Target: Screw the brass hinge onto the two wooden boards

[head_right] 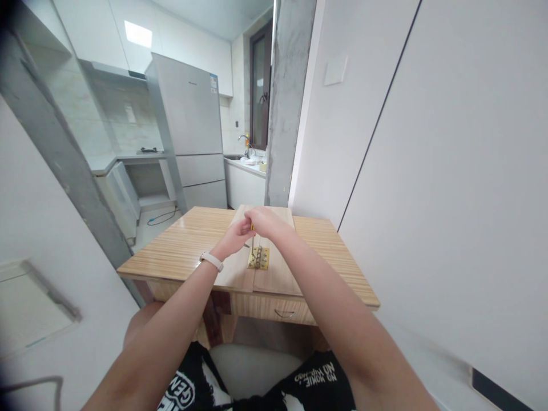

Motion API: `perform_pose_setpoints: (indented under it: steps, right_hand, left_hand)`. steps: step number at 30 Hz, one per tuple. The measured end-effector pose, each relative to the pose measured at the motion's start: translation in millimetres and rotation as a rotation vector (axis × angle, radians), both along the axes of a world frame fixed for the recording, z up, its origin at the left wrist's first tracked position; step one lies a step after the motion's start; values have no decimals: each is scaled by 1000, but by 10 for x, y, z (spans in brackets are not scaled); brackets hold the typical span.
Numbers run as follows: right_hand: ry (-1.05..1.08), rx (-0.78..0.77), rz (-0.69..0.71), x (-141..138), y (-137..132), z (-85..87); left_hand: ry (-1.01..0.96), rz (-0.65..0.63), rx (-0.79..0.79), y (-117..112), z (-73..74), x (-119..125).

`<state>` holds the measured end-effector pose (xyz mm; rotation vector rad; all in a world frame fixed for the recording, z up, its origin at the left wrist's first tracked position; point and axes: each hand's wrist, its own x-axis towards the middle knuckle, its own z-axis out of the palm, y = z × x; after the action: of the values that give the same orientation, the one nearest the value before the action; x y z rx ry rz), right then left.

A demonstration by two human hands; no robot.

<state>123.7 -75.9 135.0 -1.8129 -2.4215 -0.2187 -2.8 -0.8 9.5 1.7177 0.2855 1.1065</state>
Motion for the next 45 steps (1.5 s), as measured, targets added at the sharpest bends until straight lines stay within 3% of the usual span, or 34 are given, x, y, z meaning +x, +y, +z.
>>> perform_pose_setpoints:
  steps: [3, 11, 18, 22, 30, 35, 41, 45]
  right_hand:
    - [14, 6, 53, 24, 32, -18]
    - [-18, 74, -239, -74, -22, 86]
    - [-7, 46, -327, -126, -6, 51]
    - [-20, 30, -269, -79, 46, 27]
    - [-10, 16, -32, 41, 96, -20]
    - [26, 21, 103, 82, 68, -35]
    - [6, 81, -119, -7, 1, 68]
    - [-48, 85, -249, -104, -18, 121]
  left_hand:
    - [29, 36, 4, 2, -8, -27]
    - [79, 190, 10, -6, -11, -20]
    - [50, 342, 47, -69, -7, 65]
    - [94, 342, 43, -38, -14, 52]
    - [5, 33, -29, 36, -63, 6]
    - [-5, 56, -32, 13, -37, 13]
    - [49, 304, 33, -60, -15, -1]
    - [11, 390, 56, -94, 4, 13]
